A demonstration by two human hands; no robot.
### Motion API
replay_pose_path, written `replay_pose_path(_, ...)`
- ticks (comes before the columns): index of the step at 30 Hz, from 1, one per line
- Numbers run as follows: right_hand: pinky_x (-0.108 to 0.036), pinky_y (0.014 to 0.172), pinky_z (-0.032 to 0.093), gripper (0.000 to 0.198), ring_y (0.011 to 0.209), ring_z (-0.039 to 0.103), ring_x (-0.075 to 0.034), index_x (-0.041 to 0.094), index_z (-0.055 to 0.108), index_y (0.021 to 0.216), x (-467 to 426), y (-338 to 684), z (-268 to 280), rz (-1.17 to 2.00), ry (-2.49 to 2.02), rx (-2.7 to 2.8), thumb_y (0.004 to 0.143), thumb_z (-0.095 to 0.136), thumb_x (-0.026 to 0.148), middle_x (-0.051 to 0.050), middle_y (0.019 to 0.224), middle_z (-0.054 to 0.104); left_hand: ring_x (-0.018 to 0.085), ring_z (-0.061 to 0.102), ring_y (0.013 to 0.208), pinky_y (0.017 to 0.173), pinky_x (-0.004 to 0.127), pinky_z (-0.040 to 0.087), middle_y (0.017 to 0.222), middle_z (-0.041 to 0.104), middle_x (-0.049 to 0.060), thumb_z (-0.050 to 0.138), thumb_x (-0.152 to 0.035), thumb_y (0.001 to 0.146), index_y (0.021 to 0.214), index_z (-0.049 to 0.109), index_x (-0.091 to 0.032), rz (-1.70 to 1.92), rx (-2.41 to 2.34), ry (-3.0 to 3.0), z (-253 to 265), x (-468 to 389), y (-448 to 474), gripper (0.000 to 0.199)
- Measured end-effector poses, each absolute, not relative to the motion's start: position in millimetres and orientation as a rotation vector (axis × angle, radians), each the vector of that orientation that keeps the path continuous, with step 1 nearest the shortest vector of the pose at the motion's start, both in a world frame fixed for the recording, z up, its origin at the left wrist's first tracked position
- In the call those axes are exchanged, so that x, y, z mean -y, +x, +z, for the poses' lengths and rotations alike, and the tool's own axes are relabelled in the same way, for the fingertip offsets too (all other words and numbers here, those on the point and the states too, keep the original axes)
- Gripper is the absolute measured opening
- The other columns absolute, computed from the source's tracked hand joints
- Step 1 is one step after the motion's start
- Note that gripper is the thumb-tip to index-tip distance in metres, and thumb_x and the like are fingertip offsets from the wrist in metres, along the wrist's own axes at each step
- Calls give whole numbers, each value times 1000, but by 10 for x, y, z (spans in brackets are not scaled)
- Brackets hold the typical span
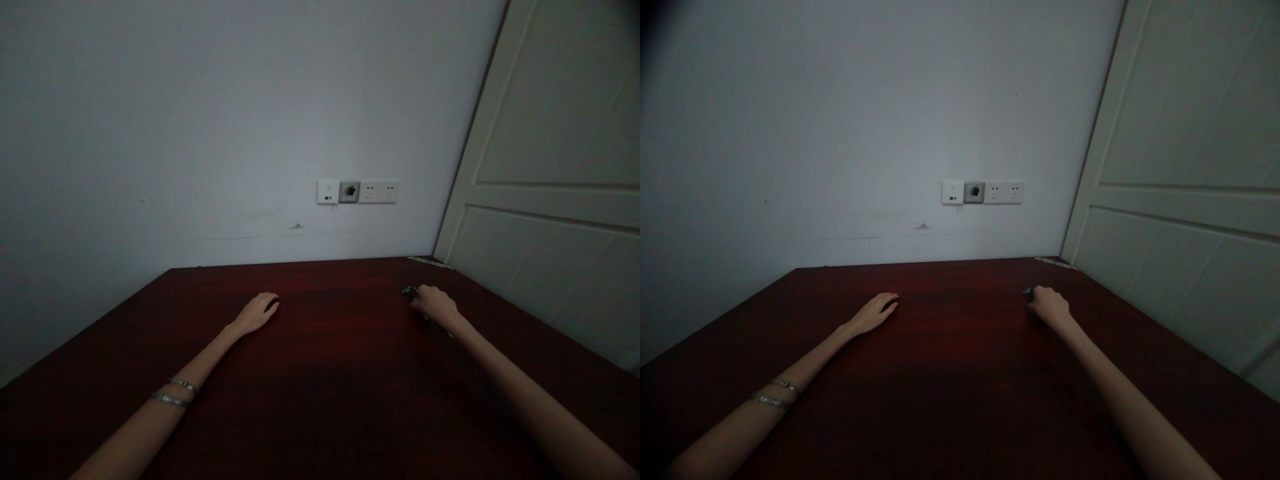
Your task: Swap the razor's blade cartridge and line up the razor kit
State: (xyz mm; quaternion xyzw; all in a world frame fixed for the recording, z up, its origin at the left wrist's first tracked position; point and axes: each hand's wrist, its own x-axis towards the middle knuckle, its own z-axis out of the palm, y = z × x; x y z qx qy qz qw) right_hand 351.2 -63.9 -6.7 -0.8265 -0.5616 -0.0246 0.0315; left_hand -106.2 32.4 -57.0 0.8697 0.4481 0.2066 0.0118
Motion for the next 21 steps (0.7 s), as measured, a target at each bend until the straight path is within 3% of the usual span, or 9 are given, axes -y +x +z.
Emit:
replay_pose_path(15, -30, 61, 46, 30, 81, 65, -28, 10, 64, 95, 574, 3650, -217, -86, -2492, 1667, 72, 56, 29, -19, 91, 66, 22, 47, 117, 103, 40, 32, 117, 59, 9, 34, -41, 87, 104, 62, -17, 701, -1379, 2701, -531, -343, -1025, 41)
replay_pose_path(21, -26, 58, 41, 27, 77, 65, -25, 12, 69, 80, 509, 3377, -124, -62, -2279, 1704, 74, 53, 33, -15, 81, 68, 19, 52, 108, 98, 36, 37, 111, 61, 8, 42, -37, 85, 105, 62, -16, 1020, -1319, 2581, -290, -313, -795, 36)
